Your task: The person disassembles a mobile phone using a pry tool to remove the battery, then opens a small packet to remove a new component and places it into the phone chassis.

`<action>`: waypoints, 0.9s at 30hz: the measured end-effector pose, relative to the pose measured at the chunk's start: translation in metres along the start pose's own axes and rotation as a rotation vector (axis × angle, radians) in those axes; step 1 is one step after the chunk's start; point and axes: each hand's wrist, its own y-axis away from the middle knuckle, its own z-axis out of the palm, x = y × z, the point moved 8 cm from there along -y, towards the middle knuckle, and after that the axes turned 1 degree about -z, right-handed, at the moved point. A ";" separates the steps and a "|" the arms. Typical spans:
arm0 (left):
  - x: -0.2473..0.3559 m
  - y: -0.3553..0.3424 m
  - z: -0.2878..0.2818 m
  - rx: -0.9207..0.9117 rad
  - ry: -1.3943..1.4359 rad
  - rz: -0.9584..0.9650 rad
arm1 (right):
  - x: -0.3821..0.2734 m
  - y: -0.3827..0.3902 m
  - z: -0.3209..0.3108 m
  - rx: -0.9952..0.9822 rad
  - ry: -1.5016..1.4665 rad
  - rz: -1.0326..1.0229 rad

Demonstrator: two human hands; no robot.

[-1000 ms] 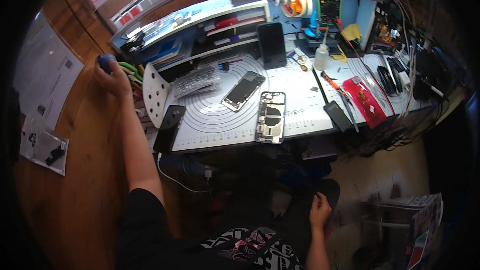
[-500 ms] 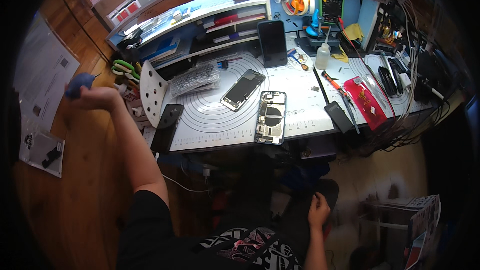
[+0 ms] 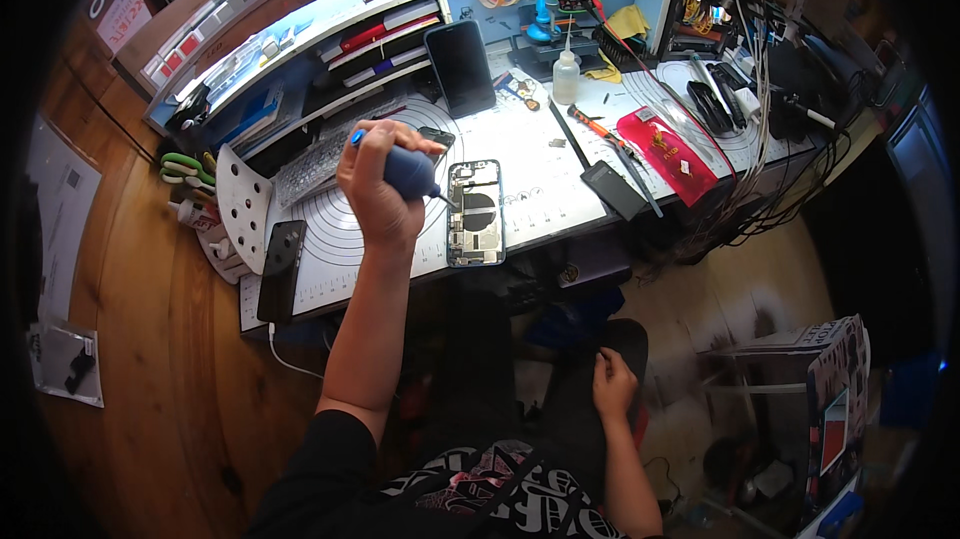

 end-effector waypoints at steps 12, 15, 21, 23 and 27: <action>-0.041 -0.013 0.019 -0.079 -0.160 -0.039 | 0.002 -0.003 0.002 0.026 -0.027 -0.001; -0.048 -0.014 0.014 -0.077 -0.202 -0.064 | 0.003 -0.003 0.002 0.032 -0.028 0.002; -0.059 -0.014 0.009 -0.073 -0.265 -0.070 | 0.000 -0.003 0.002 0.035 -0.018 -0.006; -0.061 -0.014 0.009 -0.078 -0.286 -0.068 | 0.002 -0.004 0.002 0.034 -0.021 0.000; -0.059 -0.016 0.011 -0.077 -0.266 -0.014 | 0.001 -0.003 0.002 0.043 -0.020 -0.031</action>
